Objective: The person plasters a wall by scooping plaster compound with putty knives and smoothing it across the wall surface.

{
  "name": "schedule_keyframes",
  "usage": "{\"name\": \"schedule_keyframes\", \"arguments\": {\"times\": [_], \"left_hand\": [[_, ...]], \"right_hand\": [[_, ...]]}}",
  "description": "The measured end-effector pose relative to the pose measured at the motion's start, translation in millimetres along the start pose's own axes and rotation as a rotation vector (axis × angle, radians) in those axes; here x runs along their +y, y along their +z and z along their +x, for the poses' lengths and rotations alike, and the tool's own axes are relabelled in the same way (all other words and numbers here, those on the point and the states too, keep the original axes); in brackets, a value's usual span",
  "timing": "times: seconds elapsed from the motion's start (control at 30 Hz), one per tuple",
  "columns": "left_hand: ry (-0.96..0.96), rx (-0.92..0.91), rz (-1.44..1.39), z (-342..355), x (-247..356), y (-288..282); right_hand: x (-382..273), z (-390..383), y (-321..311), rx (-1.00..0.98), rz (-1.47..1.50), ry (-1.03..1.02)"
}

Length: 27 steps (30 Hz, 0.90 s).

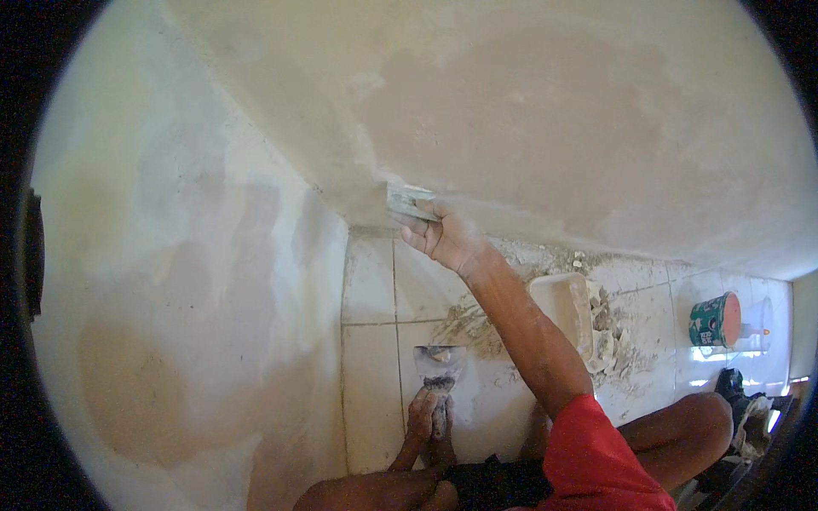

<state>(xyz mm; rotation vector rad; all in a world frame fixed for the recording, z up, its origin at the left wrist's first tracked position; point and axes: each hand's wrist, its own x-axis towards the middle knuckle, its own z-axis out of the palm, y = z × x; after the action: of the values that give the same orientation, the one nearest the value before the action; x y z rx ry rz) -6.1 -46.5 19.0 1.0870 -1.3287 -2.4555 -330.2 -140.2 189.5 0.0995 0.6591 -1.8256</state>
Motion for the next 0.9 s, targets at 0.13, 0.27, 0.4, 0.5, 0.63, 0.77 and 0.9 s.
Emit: {"name": "schedule_keyframes", "arguments": {"times": [0.13, 0.27, 0.4, 0.5, 0.63, 0.77, 0.9], "left_hand": [[-0.024, -0.054, 0.046, 4.8, -11.6, -13.5], [0.135, 0.005, 0.089, 1.2, 8.9, 6.1], [0.07, -0.005, 0.027, -0.8, 8.8, 0.8], [0.083, -0.012, 0.07, -2.1, 11.4, 2.0], [0.064, 0.014, 0.137, -4.0, 13.2, 0.3], [0.079, -0.032, 0.011, 0.9, 3.2, 1.1], [0.106, -0.019, 0.144, 2.8, 12.7, 4.3]], "right_hand": [[-11.2, -16.1, 23.2, -0.082, -0.052, -0.073], [-27.1, -31.7, 38.9, -0.187, 0.017, -0.072], [-41.2, -44.7, 58.1, -0.257, 0.028, -0.093], [-56.8, -55.8, 71.8, -0.259, 0.082, -0.083], [-74.4, -70.0, 86.4, -0.409, 0.232, -0.028], [-102.2, -86.3, 98.3, -0.61, 0.273, -0.011], [-126.5, -129.7, 119.5, -0.712, 0.327, -0.005]]}}
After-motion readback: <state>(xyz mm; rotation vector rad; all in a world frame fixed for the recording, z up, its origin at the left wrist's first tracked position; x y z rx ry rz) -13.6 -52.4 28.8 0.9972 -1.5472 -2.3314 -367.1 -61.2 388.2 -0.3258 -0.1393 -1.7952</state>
